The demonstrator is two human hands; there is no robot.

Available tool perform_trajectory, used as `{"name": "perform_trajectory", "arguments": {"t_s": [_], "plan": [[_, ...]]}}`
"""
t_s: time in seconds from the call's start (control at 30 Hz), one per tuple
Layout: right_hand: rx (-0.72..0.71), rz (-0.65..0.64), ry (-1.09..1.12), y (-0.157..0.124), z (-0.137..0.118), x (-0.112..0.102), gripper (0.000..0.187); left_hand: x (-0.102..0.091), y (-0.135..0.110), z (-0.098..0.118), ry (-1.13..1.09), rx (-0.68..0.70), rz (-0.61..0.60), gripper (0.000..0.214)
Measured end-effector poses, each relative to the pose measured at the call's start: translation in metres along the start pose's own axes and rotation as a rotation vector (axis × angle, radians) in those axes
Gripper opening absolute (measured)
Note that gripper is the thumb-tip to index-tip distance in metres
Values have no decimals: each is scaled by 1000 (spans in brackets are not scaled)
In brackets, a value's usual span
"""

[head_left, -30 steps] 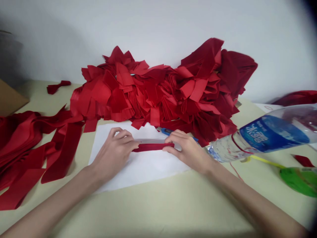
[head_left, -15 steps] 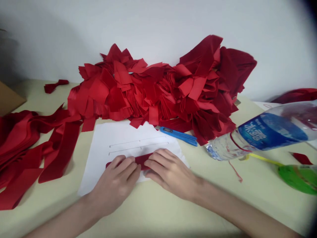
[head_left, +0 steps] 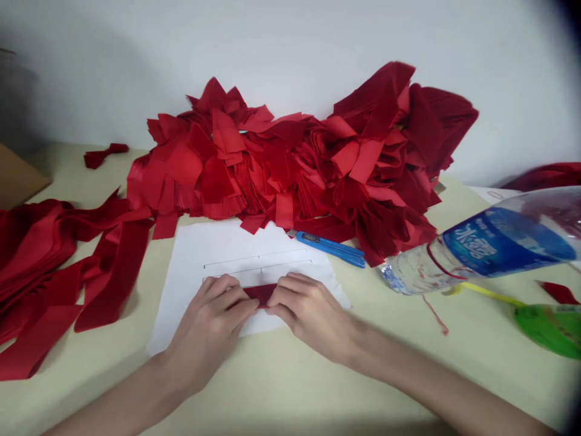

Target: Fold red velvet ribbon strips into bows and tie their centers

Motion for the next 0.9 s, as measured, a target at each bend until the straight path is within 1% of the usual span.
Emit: {"name": "perform_trajectory", "arguments": {"t_s": [0.1, 0.2, 0.27, 0.33, 0.4, 0.47, 0.57, 0.63, 0.7, 0.77, 0.9], "plan": [[-10, 5, -3, 0, 0, 0, 18, -1, 3, 1, 1, -10, -11, 20], [-25, 8, 2, 1, 0, -1, 18, 0, 5, 7, 58, 19, -72, 23], [-26, 7, 41, 2, -1, -3, 17, 1, 6, 12, 104, 52, -100, 25], [14, -1, 108, 6, 2, -4, 16, 2, 7, 11, 121, 36, -121, 25], [87, -10, 167, 10, 9, -5, 15, 4, 10, 4, 90, -44, -150, 24], [175, -24, 201, 14, 18, -5, 14, 7, 14, -7, 15, -154, -194, 24], [319, -79, 244, 18, 32, 0, 10, 11, 20, -22, -105, -331, -258, 23], [387, -119, 264, 20, 38, 3, 9, 12, 23, -31, -140, -450, -298, 20], [409, -138, 269, 22, 40, 4, 10, 15, 24, -37, -174, -552, -349, 18], [410, -147, 262, 25, 41, 3, 9, 19, 23, -41, -224, -625, -417, 19], [411, -170, 254, 30, 42, 1, 8, 27, 25, -47, -297, -669, -527, 17]]}}
Point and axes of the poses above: each hand's wrist, its own y-axis towards the middle knuckle, its own x-axis out of the palm, z = x × y, the point moved 8 cm from there along y, towards the middle knuckle, and after that the axes turned 9 degrees about z, right-handed, at the moved point
